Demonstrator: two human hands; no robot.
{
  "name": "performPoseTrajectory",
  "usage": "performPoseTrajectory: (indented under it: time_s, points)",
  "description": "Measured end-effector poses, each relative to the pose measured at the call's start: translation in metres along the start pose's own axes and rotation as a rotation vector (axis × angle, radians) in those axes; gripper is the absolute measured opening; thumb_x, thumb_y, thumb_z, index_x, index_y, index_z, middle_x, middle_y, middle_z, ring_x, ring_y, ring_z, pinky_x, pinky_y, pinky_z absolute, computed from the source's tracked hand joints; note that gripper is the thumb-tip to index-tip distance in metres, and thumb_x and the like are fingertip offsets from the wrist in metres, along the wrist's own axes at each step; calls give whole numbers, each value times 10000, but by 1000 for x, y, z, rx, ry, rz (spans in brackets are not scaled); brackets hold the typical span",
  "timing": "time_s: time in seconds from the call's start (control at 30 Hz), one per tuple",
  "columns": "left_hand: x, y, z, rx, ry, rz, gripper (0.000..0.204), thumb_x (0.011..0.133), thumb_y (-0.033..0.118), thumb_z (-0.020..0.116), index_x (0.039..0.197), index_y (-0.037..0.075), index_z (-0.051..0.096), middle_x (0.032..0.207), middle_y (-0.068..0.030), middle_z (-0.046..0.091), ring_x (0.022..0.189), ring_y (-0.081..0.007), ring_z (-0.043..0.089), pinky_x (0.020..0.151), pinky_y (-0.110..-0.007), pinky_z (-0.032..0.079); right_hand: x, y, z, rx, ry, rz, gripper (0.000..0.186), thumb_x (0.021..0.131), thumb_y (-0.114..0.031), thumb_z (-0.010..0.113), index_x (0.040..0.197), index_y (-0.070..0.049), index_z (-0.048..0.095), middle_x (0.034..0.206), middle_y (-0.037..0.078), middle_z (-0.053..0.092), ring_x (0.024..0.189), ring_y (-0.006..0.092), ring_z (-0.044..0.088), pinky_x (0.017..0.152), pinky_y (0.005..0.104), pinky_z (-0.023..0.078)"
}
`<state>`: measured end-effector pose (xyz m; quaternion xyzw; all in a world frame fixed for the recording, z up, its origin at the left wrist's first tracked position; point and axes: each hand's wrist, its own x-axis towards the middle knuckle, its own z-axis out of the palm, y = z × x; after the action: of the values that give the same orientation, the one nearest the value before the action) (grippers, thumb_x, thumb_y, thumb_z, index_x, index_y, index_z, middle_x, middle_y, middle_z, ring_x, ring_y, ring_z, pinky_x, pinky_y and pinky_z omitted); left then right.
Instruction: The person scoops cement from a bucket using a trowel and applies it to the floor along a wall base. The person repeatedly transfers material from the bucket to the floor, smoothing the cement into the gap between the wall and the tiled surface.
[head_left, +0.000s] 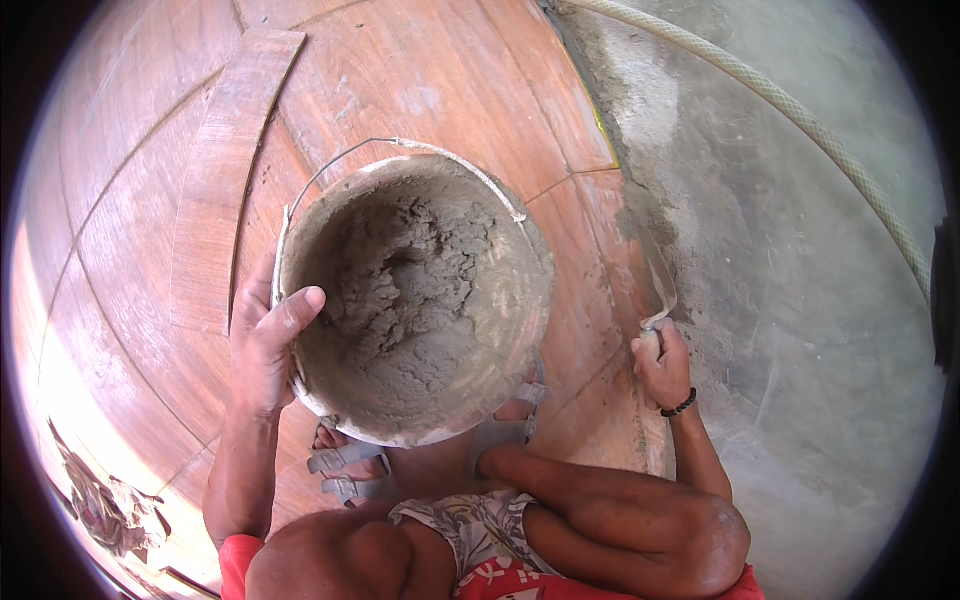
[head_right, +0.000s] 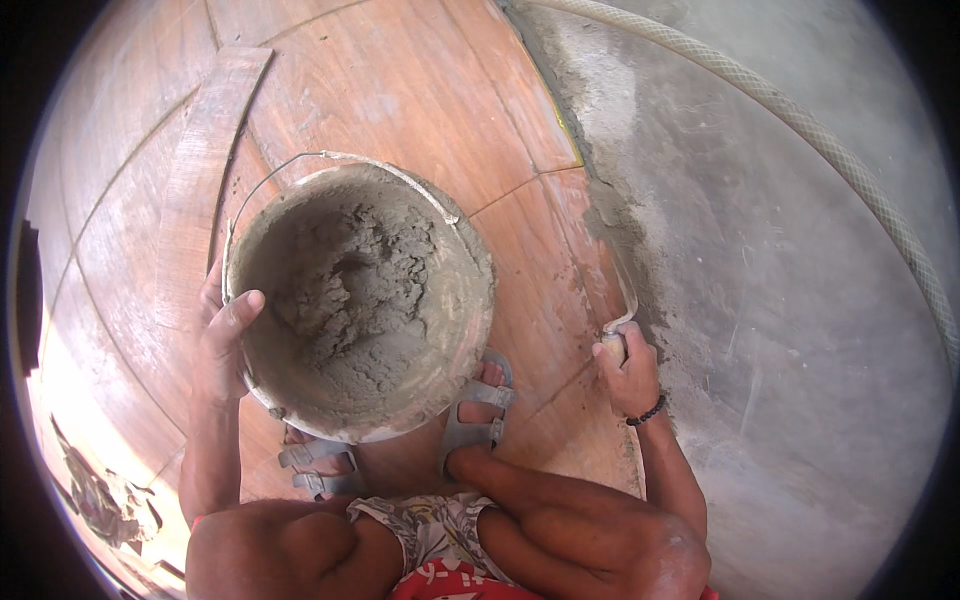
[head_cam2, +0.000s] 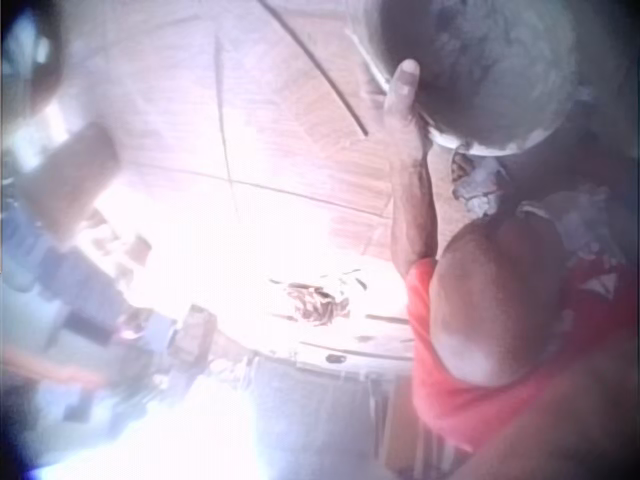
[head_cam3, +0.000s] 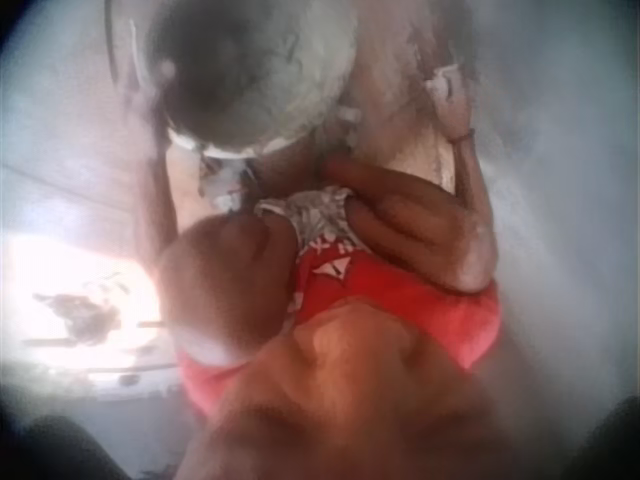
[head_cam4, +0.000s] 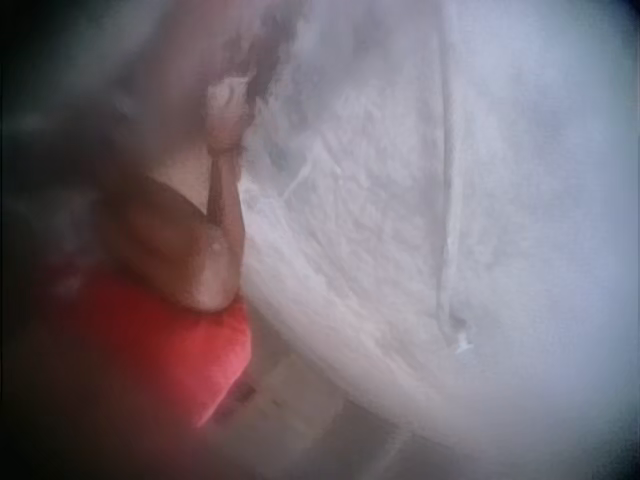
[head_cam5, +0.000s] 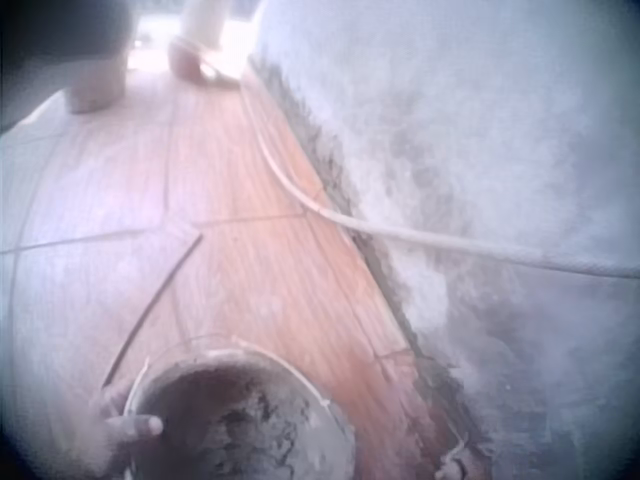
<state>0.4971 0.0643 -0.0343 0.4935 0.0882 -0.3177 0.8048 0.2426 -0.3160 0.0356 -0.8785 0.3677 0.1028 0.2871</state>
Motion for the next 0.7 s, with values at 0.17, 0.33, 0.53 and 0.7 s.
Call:
performPoseTrajectory:
  time_s: [0.17,0.33,0.53,0.7]
  points:
    - [1,1,1,1,-19,-42,749,787,183,711,1422,-48,389,1337,-179,540,1240,-263,511,1089,-373,359,33,12,27,-215,66,-142,195,877,-149,656,1001,-13,594,717,25,575,528,99,523,495,264,431]
    - [0,-1,-1,6,6,-48,744,785,175,706,1421,-48,391,1336,-176,542,1236,-259,514,1089,-371,358,34,20,-17,159,27,217,313,882,-163,676,1115,25,585,713,50,618,495,112,565,442,271,451]
    - [1,2,-2,-5,-8,-55,765,773,194,721,1423,-41,394,1343,-165,540,1255,-258,495,1101,-367,337,21,3,-49,360,-2,311,299,914,-171,663,1131,18,582,708,55,609,497,114,570,411,258,447]
    - [-1,-2,-6,-62,-27,-48,632,834,107,689,1391,-40,429,1281,-162,584,1163,-232,570,1037,-364,418,5,4,-66,297,22,299,300,907,-156,661,1134,24,581,715,58,612,496,116,566,428,258,451]
